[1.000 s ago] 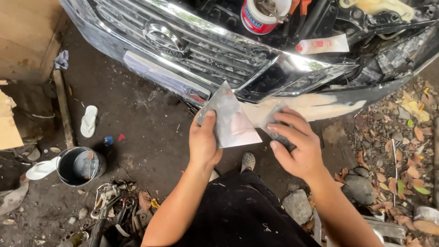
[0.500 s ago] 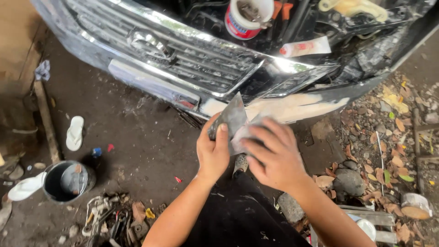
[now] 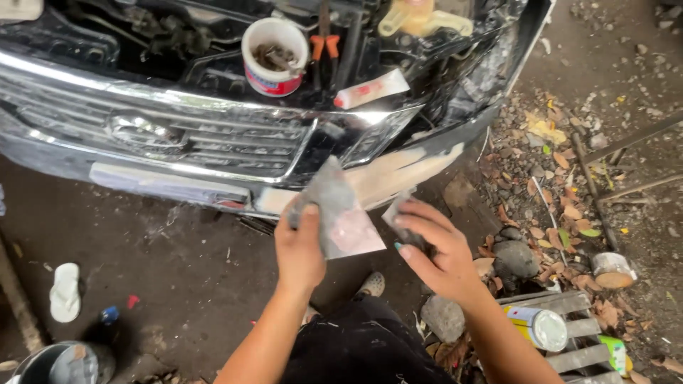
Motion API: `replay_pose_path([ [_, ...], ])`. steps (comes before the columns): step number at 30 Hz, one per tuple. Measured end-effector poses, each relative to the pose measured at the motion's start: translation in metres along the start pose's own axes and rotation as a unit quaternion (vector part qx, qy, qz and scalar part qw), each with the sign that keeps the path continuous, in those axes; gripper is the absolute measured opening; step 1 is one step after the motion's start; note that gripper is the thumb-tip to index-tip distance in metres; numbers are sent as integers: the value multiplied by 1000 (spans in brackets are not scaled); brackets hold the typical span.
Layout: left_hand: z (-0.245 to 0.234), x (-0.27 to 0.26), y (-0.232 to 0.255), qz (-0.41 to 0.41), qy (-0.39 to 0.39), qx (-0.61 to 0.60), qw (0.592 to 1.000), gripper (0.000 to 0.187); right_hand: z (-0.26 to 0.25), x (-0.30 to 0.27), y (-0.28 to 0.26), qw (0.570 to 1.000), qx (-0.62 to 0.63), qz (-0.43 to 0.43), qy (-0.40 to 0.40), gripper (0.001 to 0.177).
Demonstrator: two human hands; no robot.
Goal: The person mixes a white paste in a container using a putty knife, then applies the filler to the front bumper and the underside of the car hood. They use the putty knife to spread and smooth the filler over the damaged areas.
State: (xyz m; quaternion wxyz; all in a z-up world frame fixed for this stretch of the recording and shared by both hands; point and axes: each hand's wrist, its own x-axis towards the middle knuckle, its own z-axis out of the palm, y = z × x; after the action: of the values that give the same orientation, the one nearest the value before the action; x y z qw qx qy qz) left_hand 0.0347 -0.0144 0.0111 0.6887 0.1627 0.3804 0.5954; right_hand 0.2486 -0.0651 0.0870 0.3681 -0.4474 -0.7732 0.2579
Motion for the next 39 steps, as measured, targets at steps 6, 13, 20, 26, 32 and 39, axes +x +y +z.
replay_pose_path([
  [6,73,-23,-30,330,-117,420,837,32,-17,-7,8,972,-179,-86,122,37],
  [13,136,3,-72,399,-134,392,818,32,-79,-38,57,983,-161,-51,65,33],
  [20,202,56,-184,-89,-111,135,981,34,-161,-67,137,975,119,-105,156,37],
  [26,252,92,-212,-207,-78,-33,975,33,-210,-107,197,958,221,73,168,38],
  [32,307,146,-229,-107,-152,-62,981,32,-261,-162,276,942,116,234,208,38],
  [39,373,193,-345,16,-107,2,994,36,-322,-113,316,918,108,148,352,39],
])
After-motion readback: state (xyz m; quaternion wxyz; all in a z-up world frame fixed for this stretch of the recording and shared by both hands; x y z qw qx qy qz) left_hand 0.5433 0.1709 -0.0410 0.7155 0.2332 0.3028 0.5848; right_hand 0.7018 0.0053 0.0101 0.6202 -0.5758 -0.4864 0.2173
